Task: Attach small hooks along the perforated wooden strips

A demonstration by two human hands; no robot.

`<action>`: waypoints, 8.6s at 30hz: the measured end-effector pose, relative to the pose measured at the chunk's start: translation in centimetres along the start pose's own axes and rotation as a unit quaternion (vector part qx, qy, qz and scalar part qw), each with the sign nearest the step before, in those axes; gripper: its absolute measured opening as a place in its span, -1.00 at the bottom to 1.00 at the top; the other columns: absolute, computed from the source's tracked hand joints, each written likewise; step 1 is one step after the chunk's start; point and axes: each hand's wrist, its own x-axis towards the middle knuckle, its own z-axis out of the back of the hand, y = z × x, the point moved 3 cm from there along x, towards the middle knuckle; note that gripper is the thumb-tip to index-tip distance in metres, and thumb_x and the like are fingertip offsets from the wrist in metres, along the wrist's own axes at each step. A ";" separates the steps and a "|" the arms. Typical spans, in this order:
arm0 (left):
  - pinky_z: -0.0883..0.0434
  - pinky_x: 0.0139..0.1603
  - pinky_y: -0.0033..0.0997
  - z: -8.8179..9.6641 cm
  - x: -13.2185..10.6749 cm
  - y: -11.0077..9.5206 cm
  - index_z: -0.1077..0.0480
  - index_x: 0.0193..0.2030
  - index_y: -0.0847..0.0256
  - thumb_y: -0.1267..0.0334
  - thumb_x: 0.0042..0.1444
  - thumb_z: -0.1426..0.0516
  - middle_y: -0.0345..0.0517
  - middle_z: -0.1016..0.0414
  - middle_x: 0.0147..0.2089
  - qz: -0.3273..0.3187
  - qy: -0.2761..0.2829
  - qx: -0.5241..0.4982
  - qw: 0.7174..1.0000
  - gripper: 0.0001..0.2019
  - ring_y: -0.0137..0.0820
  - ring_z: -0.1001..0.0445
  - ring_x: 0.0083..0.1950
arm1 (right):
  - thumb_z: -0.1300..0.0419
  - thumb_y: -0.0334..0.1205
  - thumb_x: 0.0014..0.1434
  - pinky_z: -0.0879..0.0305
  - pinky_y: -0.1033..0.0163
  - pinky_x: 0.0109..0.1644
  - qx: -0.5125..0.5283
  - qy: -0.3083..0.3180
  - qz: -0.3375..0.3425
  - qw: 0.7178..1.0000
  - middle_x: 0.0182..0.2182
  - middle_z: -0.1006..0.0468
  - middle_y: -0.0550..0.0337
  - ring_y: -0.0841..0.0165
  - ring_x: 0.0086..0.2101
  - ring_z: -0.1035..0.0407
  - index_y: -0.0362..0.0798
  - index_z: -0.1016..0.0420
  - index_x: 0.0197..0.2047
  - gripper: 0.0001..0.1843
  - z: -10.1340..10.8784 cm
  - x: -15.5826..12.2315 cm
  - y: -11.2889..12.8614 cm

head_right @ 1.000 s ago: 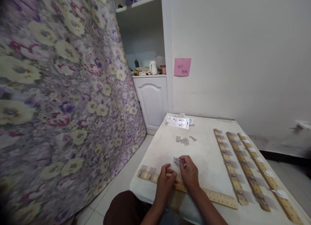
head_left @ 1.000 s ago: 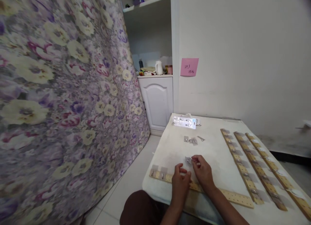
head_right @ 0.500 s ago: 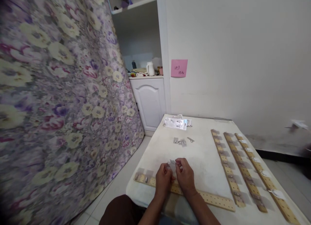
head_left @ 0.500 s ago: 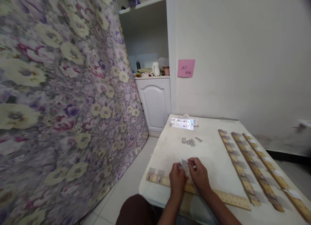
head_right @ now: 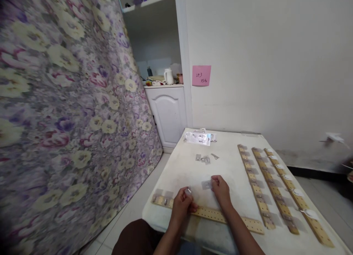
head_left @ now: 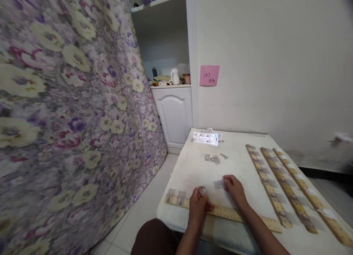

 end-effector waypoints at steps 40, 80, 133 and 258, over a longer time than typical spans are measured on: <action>-0.24 -0.65 -0.54 2.2 -4.4 1.9 -0.24 -0.20 0.20 0.07 -0.07 -0.17 -0.38 -0.34 -0.62 -0.023 -0.018 -0.044 0.999 -0.65 -0.51 -0.33 -0.67 | -0.13 -0.05 -0.05 -0.21 0.38 -0.60 0.045 0.323 -0.089 0.941 -0.67 -0.42 0.34 0.44 -0.66 -0.35 -0.05 -0.25 -0.42 -0.76 -4.2 -8.5 4.0; -0.17 -0.66 -0.63 4.3 -5.3 2.9 -0.18 -0.45 0.17 0.19 -0.23 -0.24 -0.25 -0.47 -0.60 0.113 -0.027 -0.198 0.973 -0.70 -0.55 -0.36 -0.67 | -0.15 -0.23 0.01 -0.05 0.37 -0.51 -0.054 0.338 0.056 0.938 -0.65 -0.36 0.34 0.46 -0.59 -0.19 -0.09 -0.46 -0.29 -0.82 -6.1 -6.7 5.7; 0.06 -0.82 -0.63 6.2 -3.4 5.1 -0.23 -0.44 0.18 -0.06 -0.03 -0.08 -0.30 -0.39 -0.74 0.091 -0.122 -0.058 0.987 -0.68 -0.58 -0.17 -0.85 | -0.11 -0.34 -0.04 -0.19 0.35 -0.38 -0.123 0.336 0.096 0.929 -0.53 -0.51 0.22 0.40 -0.48 -0.33 -0.10 -0.53 -0.29 -0.77 -11.7 -4.8 3.8; -0.05 -0.70 -0.62 0.4 -7.2 1.8 -0.21 -0.49 0.20 0.11 -0.16 -0.25 -0.26 -0.42 -0.64 0.087 0.029 -0.199 0.976 -0.69 -0.61 -0.25 -0.74 | -0.02 -0.20 0.19 -0.30 0.20 -0.07 0.020 0.248 0.200 0.948 -0.14 -0.46 0.07 0.26 -0.11 -0.35 -0.02 -0.43 -0.30 -0.82 0.9 -10.8 7.4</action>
